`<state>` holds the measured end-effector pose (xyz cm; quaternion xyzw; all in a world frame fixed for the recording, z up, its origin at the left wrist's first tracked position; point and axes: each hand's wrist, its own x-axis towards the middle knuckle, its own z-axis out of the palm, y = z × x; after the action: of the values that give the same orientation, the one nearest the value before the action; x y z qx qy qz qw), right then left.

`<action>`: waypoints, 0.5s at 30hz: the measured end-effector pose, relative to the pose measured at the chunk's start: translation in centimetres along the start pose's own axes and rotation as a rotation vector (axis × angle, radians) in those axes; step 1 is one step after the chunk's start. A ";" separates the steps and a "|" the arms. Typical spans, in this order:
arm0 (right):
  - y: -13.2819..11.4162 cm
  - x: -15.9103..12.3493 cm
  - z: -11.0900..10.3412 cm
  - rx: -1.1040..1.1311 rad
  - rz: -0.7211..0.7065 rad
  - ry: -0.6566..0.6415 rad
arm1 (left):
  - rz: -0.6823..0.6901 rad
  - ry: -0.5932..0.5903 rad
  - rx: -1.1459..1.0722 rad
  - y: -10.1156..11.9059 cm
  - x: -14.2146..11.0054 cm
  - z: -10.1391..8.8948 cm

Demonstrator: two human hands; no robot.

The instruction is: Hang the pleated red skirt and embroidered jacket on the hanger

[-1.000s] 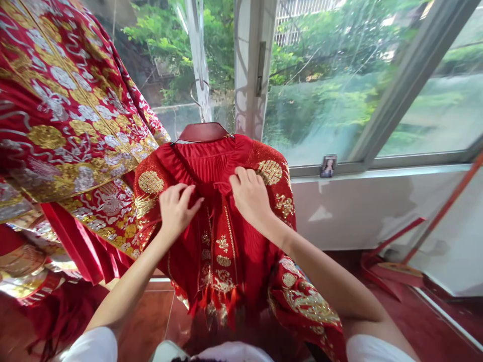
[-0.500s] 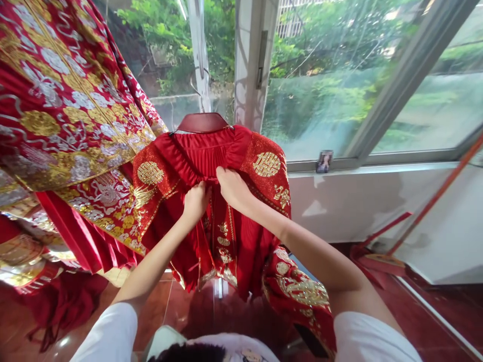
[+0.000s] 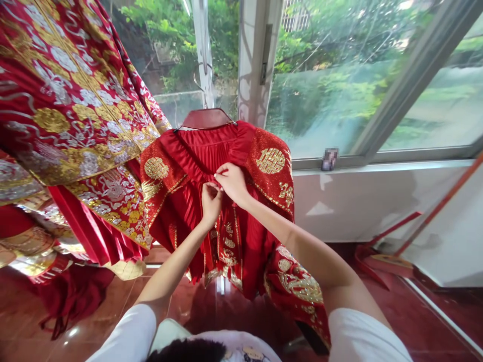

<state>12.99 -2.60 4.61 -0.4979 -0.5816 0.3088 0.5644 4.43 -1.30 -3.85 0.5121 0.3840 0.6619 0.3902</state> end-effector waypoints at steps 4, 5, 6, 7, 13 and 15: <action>-0.3 0.0 -0.7 -0.059 -0.017 0.032 | -0.032 -0.104 -0.044 2.7 -0.3 -2.4; -0.5 0.0 -1.0 -0.084 -0.032 0.036 | -0.052 -0.146 -0.064 3.9 -0.2 -3.1; -0.8 -0.1 -1.3 -0.111 -0.046 0.033 | -0.066 -0.194 -0.078 5.4 0.1 -3.9; -1.2 -0.2 -1.7 -0.143 -0.066 0.023 | -0.069 -0.251 -0.087 7.0 0.5 -4.6; -4.1 0.5 -5.9 -0.393 -0.414 0.145 | 0.017 -0.349 0.047 15.4 4.3 -7.9; -4.5 1.8 -7.8 -0.446 -0.407 0.253 | 0.077 -0.263 0.062 16.6 5.8 -9.2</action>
<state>19.69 -3.95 10.74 -0.5173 -0.6477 -0.0097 0.5593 -7.59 -3.68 11.79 0.6207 0.3301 0.5911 0.3955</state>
